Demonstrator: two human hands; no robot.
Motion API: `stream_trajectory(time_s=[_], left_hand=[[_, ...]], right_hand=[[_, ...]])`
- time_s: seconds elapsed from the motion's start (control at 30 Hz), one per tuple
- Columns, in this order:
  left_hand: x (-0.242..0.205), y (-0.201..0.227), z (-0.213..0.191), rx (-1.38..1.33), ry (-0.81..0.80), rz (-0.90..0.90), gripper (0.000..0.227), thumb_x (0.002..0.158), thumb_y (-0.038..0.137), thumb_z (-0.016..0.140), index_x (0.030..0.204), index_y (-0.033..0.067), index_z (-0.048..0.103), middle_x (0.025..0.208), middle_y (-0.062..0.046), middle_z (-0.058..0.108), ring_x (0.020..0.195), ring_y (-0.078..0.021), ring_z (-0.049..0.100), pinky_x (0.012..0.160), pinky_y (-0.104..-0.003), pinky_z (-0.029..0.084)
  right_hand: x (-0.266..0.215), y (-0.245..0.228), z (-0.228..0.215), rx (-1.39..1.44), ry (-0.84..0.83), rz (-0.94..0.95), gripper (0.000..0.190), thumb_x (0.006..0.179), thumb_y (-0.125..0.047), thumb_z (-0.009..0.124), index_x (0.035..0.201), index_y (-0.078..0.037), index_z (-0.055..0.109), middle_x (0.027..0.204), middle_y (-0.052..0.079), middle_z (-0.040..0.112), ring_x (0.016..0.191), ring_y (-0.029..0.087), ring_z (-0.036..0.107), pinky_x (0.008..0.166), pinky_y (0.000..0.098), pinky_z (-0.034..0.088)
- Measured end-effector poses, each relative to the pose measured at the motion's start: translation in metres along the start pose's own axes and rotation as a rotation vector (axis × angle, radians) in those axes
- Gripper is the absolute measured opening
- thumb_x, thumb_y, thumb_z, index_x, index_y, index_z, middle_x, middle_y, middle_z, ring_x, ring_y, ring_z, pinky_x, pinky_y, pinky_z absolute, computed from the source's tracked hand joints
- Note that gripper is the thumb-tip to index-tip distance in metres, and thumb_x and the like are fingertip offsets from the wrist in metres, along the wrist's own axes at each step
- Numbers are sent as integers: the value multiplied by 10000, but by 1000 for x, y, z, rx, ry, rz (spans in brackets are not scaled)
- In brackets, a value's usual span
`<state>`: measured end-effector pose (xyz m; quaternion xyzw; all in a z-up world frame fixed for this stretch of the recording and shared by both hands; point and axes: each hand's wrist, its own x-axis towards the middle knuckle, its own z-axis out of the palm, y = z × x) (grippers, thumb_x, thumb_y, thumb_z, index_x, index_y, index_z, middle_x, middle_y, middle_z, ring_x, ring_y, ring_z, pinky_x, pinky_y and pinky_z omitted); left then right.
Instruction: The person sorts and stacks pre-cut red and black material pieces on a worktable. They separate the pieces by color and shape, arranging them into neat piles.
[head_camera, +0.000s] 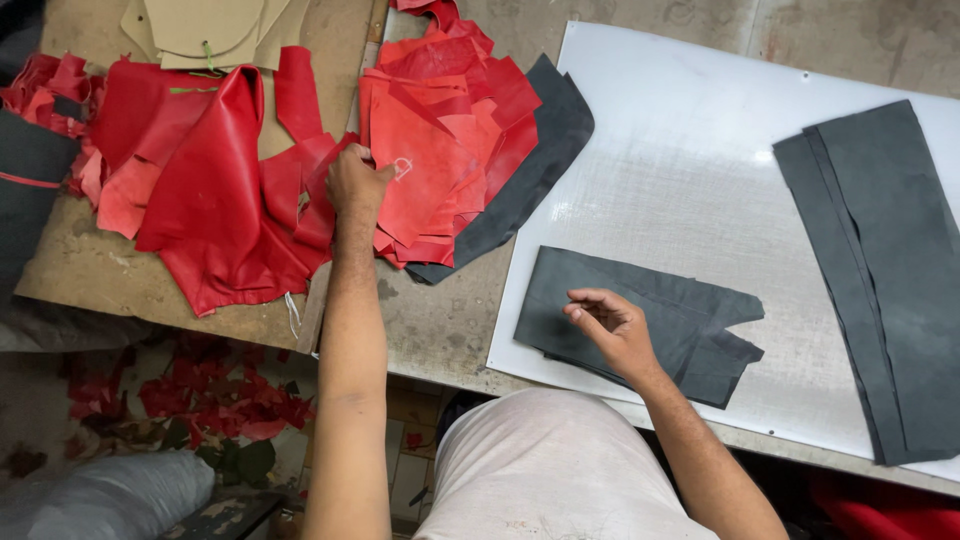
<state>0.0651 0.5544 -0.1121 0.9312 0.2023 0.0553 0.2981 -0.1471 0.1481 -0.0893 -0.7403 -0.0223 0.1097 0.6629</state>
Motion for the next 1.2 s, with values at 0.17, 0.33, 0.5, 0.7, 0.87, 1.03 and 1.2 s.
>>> stream_trajectory(time_s=[0.17,0.33,0.5,0.7,0.87,1.03,1.2], left_hand=[[-13,9,-5,-53,90,49,471,731,285,927,1065,60,683,858,-117,765,852,-318,736,791,-488,563],[-15,0,10,-31,130,96,392,767,273,922,1047,93,715,847,-91,751,834,-304,733,778,-470,572],[-4,-13,13,71,341,314,460,618,278,984,916,55,715,847,-120,685,805,-342,671,644,-487,540],[4,-19,13,42,140,285,493,726,299,994,1014,16,712,832,-113,702,747,-295,688,670,-453,540],[6,-2,2,-125,90,154,482,688,257,984,1015,20,720,804,-77,721,729,-213,715,687,-370,566],[-61,81,-27,-388,57,399,266,875,129,853,1054,28,685,988,-75,761,857,-198,744,787,-352,598],[-220,185,-5,-423,-681,517,344,871,152,757,1213,145,726,1008,-87,808,816,-190,786,763,-335,611]], right_hand=[[-5,0,0,18,-26,-49,258,976,-107,688,1227,-47,693,1077,83,757,1037,133,716,927,291,597],[-12,2,-8,72,16,29,255,973,-119,693,1221,-61,708,1046,63,774,942,114,704,748,263,568],[-20,2,-17,59,27,39,253,964,-136,698,1211,-79,715,1039,45,775,937,92,712,738,243,572],[-33,3,-34,90,69,45,244,974,-148,688,1208,-83,717,1039,44,777,933,94,709,734,237,563],[-46,-1,-55,73,122,29,232,965,-150,694,1181,-68,720,1022,52,782,936,102,725,734,251,578],[-67,-11,-82,78,172,53,256,966,-117,701,1209,-37,714,1059,104,775,963,149,712,771,282,571],[-68,-15,-100,191,160,-79,617,862,-39,700,1438,-60,479,1391,61,589,1267,141,575,1010,300,517]])
